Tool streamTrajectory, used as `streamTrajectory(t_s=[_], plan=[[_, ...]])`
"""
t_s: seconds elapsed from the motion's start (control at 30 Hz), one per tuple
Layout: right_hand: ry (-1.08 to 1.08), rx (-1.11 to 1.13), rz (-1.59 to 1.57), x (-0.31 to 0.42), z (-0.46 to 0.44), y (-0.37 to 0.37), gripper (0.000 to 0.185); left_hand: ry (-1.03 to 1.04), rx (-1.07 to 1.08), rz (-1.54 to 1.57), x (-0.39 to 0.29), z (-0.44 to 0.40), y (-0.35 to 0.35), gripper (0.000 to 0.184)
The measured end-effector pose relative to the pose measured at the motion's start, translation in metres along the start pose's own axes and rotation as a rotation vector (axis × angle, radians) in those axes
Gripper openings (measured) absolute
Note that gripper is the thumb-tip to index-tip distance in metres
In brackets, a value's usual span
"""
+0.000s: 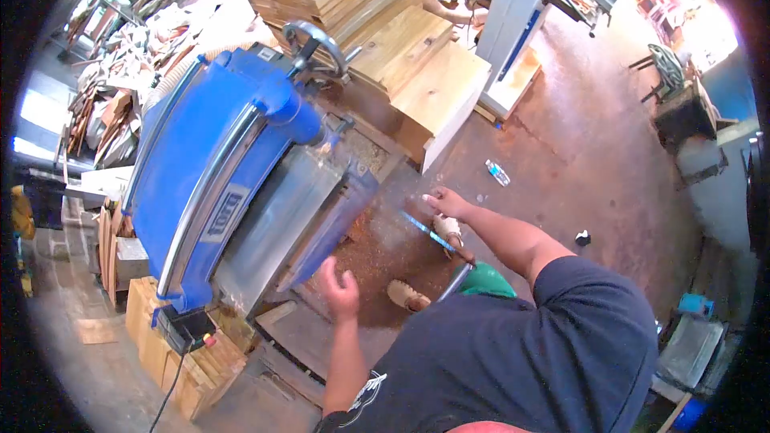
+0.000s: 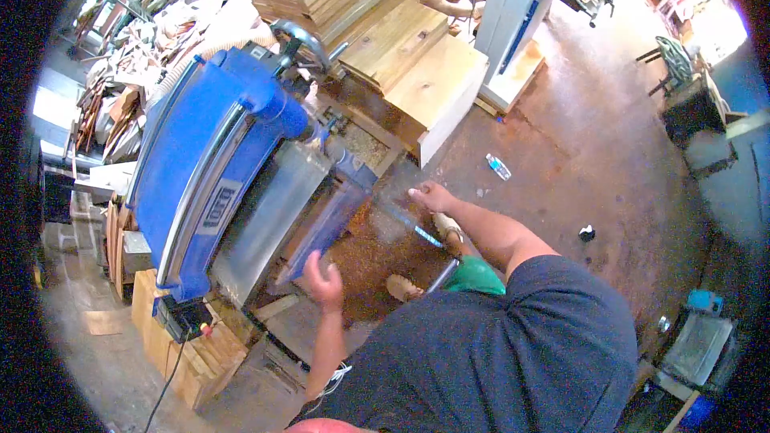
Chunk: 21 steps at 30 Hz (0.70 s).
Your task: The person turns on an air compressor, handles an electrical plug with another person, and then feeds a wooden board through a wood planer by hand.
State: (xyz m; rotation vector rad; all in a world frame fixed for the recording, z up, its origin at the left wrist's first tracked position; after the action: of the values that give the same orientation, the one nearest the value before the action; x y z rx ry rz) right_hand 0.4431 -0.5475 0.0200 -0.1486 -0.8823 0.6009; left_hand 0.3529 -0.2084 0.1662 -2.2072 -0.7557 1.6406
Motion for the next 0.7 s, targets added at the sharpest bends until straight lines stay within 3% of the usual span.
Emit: streamTrajectory(t_s=[0.07, 0.13, 0.2, 0.27, 0.3, 0.33, 0.4, 0.47, 0.5, 0.57, 0.7], plan=[[0.038, -0.163, 0.027, -0.008, -0.044, -0.030, 0.060, -0.050, 0.161, 0.134, -0.029, -0.052, 0.076, 0.036], [0.038, -0.127, -0.009, 0.010, -0.082, -0.056, 0.064, 0.087, 0.242, 0.198, -0.046, -0.102, 0.142, 0.035], [-0.215, -0.220, -0.032, 0.039, -0.132, -0.089, 0.069, 0.038, 0.310, 0.171, -0.047, -0.147, 0.194, 0.033], [-0.077, -0.308, 0.015, 0.018, -0.214, -0.098, 0.081, -0.018, 0.394, 0.148, -0.041, -0.158, 0.226, 0.031], [-0.094, -0.304, -0.047, 0.025, -0.240, -0.106, 0.083, -0.064, 0.505, -0.070, -0.033, -0.152, 0.242, 0.035], [-0.111, -0.301, -0.109, 0.034, -0.264, -0.113, 0.085, -0.110, 0.615, -0.287, -0.023, -0.147, 0.254, 0.038], [-0.193, -0.587, 0.052, 0.058, -0.301, -0.136, 0.091, -0.161, 0.672, -0.373, -0.036, -0.154, 0.252, 0.037], [-0.162, -0.748, 0.112, 0.096, -0.303, -0.163, 0.101, -0.324, 0.517, -0.133, -0.038, -0.162, 0.242, 0.033], [-0.162, -0.737, 0.101, 0.115, -0.303, -0.177, 0.101, -0.255, 0.510, -0.163, -0.036, -0.160, 0.246, 0.027], [-0.097, -0.701, 0.475, 0.149, -0.306, -0.195, 0.104, -0.239, 0.532, -0.214, -0.030, -0.160, 0.249, 0.027], [0.007, -0.718, 0.591, 0.159, -0.299, -0.218, 0.107, -0.106, 0.509, -0.244, -0.035, -0.157, 0.247, 0.024]])
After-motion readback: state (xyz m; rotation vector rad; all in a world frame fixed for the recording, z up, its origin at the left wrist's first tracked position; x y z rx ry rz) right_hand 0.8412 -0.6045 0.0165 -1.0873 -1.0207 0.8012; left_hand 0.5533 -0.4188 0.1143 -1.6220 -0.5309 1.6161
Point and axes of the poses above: each hand's wrist, its own z-axis away from the middle knuckle, its own y-axis out of the palm, x = y × z, the point moved 7 cm from there along -z, towards the middle knuckle, and after that the axes turned 15 degrees about z, right-handed, at the moved point
